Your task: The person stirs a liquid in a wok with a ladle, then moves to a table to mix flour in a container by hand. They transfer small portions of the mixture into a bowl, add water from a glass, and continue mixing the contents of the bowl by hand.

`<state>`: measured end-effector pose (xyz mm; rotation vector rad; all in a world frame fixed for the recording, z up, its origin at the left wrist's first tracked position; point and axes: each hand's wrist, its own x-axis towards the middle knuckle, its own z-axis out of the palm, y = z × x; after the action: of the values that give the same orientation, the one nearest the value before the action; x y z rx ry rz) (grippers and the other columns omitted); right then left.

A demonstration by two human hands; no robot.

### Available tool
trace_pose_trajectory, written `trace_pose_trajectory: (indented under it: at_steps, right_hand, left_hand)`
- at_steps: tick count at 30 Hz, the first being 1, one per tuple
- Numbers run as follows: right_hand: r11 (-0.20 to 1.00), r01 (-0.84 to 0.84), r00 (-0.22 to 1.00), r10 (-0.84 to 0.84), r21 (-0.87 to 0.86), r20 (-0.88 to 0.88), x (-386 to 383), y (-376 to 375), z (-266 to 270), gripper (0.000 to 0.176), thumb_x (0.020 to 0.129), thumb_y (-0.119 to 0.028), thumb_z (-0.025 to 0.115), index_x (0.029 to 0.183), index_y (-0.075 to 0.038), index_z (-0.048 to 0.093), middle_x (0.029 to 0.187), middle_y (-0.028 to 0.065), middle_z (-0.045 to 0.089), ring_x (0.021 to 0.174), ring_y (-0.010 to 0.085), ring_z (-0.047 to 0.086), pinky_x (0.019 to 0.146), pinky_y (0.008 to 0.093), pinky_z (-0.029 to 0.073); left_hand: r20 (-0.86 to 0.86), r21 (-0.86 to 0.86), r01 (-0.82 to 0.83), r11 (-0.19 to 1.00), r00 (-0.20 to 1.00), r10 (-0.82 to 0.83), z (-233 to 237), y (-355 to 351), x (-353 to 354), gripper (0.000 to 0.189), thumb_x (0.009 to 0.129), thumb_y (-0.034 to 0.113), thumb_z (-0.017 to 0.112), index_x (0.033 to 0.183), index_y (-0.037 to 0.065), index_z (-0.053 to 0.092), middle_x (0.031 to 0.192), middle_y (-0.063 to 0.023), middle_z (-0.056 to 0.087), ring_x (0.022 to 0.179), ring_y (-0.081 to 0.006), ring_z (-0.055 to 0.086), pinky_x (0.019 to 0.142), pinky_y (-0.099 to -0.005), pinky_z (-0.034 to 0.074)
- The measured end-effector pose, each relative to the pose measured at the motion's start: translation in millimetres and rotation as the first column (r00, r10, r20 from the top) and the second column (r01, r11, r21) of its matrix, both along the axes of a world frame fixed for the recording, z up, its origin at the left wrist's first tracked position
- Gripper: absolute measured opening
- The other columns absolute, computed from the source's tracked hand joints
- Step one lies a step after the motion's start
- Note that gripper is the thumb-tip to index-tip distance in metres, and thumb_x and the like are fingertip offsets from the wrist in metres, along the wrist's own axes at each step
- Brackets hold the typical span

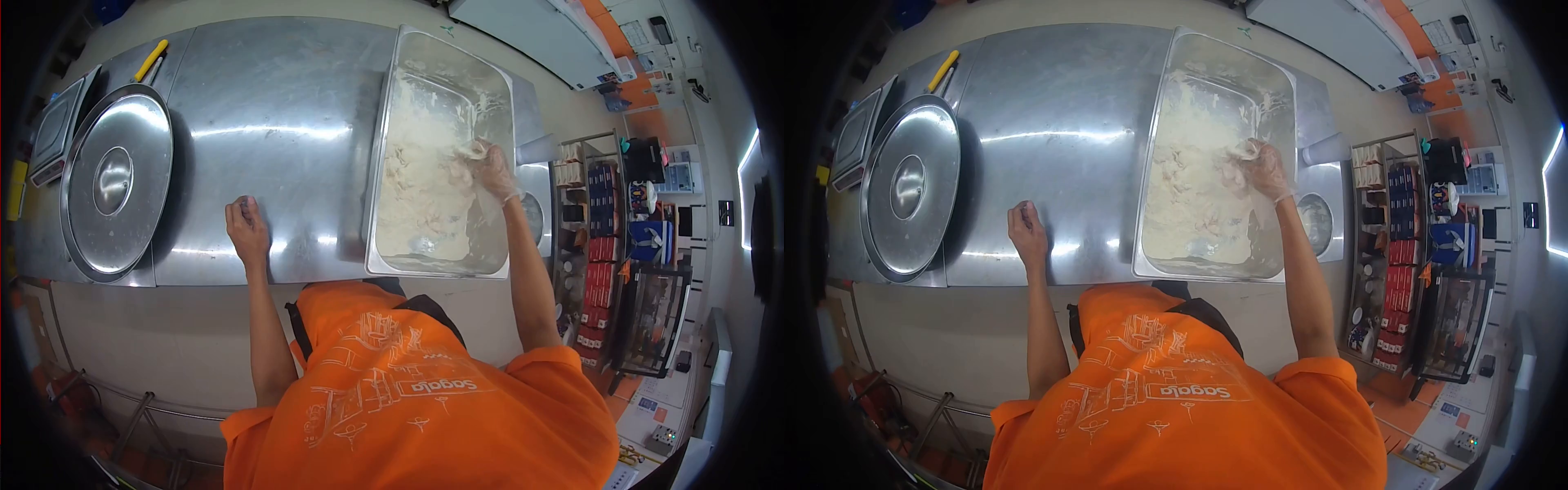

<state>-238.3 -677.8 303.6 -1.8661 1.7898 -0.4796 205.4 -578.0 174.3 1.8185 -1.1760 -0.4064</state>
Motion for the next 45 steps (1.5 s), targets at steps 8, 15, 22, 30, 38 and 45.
trace_pose_trajectory:
  at_steps: [8,15,22,30,38,45]
  right_hand:
    - [0.95,0.253,0.866,-0.306,0.181,0.395,28,31,21,0.035,0.081,-0.006,0.068,0.115,-0.002,0.061,0.105,0.0066,0.065,0.084,0.0174,0.062,0.065,0.031,0.051]
    - [0.975,0.085,0.937,-0.149,0.207,0.316,26,12,20,0.048,0.078,-0.004,0.07,0.124,-0.002,0.056,0.113,0.0078,0.062,0.09,0.0169,0.061,0.072,0.0296,0.052]
    - [0.972,-0.056,0.843,-0.078,0.23,0.532,47,18,25,0.052,0.079,-0.007,0.072,0.128,-0.002,0.055,0.112,0.0067,0.063,0.091,0.0157,0.062,0.082,0.0297,0.051]
    - [0.877,-0.48,0.838,0.456,-0.007,-0.3,74,-23,-34,0.076,0.076,-0.028,0.077,0.14,-0.006,0.043,0.128,0.0226,0.056,0.107,0.0332,0.062,0.094,0.0372,0.047]
    - [0.784,-0.596,0.798,0.553,-0.176,-0.24,96,27,-96,0.081,0.067,-0.037,0.08,0.133,-0.004,0.048,0.106,0.0287,0.061,0.098,0.04,0.062,0.085,0.0457,0.048]
    - [0.992,0.094,0.88,-0.123,0.085,0.459,74,32,-39,0.027,0.086,-0.009,0.064,0.11,0.002,0.061,0.096,0.0146,0.069,0.093,0.0193,0.064,0.082,0.0299,0.048]
  left_hand:
    - [0.045,-0.006,0.005,1.0,0.999,-0.004,-2,0,0,0.026,0.097,0.021,0.053,0.098,-0.004,0.062,0.084,-0.0104,0.054,0.068,-0.0206,0.053,0.064,-0.0342,0.045]
    - [0.049,0.01,-0.013,1.0,0.999,0.012,-1,0,-2,0.026,0.096,0.021,0.053,0.097,-0.003,0.063,0.084,-0.0102,0.053,0.068,-0.0207,0.053,0.063,-0.0343,0.045]
    - [0.034,0.024,-0.032,0.999,0.999,0.032,1,0,-2,0.026,0.096,0.022,0.053,0.096,-0.002,0.063,0.084,-0.01,0.053,0.068,-0.0211,0.053,0.064,-0.0351,0.045]
    - [-0.013,0.027,-0.031,0.999,0.999,0.032,4,0,-1,0.027,0.096,0.023,0.053,0.093,-0.002,0.062,0.085,-0.0116,0.054,0.07,-0.0237,0.054,0.065,-0.0366,0.046]
    - [-0.002,0.034,-0.047,0.998,0.999,0.047,2,1,0,0.029,0.096,0.024,0.053,0.094,-0.003,0.062,0.086,-0.0126,0.055,0.07,-0.0241,0.056,0.065,-0.0357,0.047]
    - [0.024,-0.007,-0.058,0.998,0.998,0.058,-3,-1,1,0.028,0.094,0.024,0.056,0.092,-0.003,0.062,0.083,-0.0122,0.056,0.066,-0.0235,0.053,0.063,-0.0364,0.046]
